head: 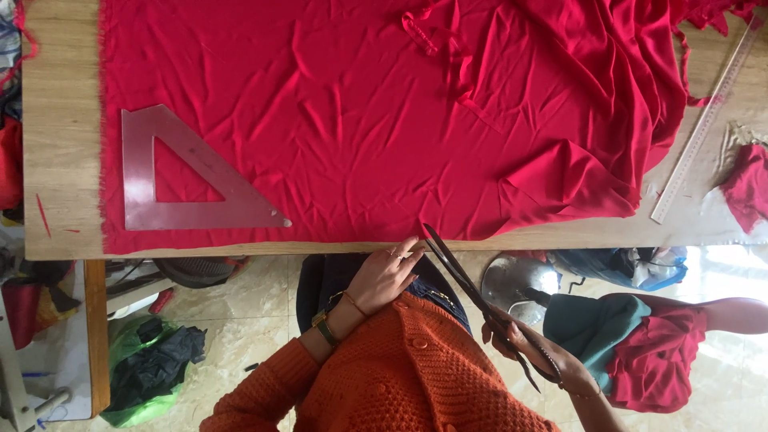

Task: The person marks a large piece of red fabric on a wooden table using a ruler and chalk. They then use scissors to cut the fabric along the marked lines, separating a triangular section from the main piece.

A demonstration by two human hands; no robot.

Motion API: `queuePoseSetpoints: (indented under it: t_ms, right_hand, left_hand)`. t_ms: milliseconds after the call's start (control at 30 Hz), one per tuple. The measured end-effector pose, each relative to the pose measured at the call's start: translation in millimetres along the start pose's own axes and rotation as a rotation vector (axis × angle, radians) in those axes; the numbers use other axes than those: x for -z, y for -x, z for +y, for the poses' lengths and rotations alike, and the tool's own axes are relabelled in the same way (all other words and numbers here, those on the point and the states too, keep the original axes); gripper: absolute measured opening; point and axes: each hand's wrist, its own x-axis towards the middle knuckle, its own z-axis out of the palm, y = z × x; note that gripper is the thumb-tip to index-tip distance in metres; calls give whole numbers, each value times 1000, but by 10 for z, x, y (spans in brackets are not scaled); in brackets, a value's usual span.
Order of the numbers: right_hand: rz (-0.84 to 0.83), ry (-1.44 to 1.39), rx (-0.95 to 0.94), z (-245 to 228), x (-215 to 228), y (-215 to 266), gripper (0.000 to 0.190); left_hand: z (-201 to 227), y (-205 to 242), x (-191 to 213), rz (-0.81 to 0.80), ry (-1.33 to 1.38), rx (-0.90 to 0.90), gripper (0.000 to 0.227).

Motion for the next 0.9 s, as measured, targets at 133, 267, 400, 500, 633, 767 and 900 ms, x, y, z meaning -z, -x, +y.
queuePoseSetpoints:
  t_ms: [133,267,400,500,633,767,900]
  right_hand:
    - [19,-45,-78,163,88,-3,67]
    - [7,-55,-69,275,134,-30,78]
    - [60,-43,-145,424,161,-64,79]
    - [15,-49,-18,377,136,-70,68]
    - [28,-7,4,225,86,-52,63]
    - [-29,-20,29,286,132,-71,68]
    - [-5,-6,-19,283,149,-105,71]
  left_hand:
    - [-38,13,-15,-23,-9,20,61]
    - [-44,-28,-12,-60,-71,15,62]
    - [-27,-75,28,-96,-69,38,70]
    - [5,-120,171,-98,-42,47,72]
    - [5,-98,147,-101,-63,43,71]
    - [-51,-42,1,-70,-63,36,74]
    - [-38,-35,49,-82,-142,27,74]
